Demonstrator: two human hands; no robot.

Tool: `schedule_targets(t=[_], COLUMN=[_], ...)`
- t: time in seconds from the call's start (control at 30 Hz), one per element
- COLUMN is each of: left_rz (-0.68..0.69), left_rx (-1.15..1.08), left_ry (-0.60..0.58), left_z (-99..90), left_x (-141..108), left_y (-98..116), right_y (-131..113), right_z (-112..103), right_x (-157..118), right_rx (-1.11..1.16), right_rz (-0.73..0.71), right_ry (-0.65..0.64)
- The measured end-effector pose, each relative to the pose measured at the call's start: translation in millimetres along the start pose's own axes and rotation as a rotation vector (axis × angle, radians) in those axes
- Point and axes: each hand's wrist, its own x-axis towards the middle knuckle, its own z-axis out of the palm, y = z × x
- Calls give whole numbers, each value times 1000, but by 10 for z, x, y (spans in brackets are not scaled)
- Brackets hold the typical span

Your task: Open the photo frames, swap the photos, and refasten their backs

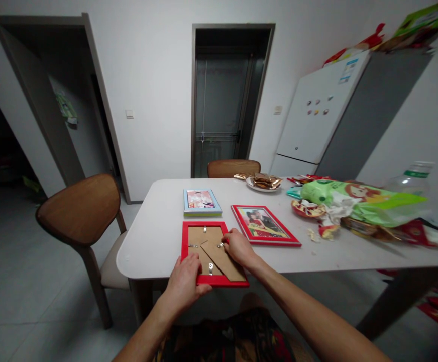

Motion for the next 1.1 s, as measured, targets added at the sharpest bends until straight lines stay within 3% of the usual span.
schedule_targets(t=[0.2,0.3,0.4,0.47,0.8,0.97,1.1], left_rz=[-7,12,16,15,39,35,62], left_rx=[-39,-29,-18,-8,-5,10,13], left_ry=[39,56,52,49,79,72,98], left_z=[13,39,59,66,77,89,99], left_x=[1,6,6,7,2,9,9], left_y=[-25,-47,-67,-77,-103,-107,-94], right_y=[-82,-143,-210,-249,-289,-365,-475], right_z=[-53,-115,-167,-180,-162,-119,-49], right_x=[-48,-195,-358,-422,-370,-368,-249], right_rx=[-32,81,275,339,303,241,217], right_rz=[-5,-211,-420,-477,-514,-439,-388], right_ry=[23,-7,-194,-256,-234,-103,-75])
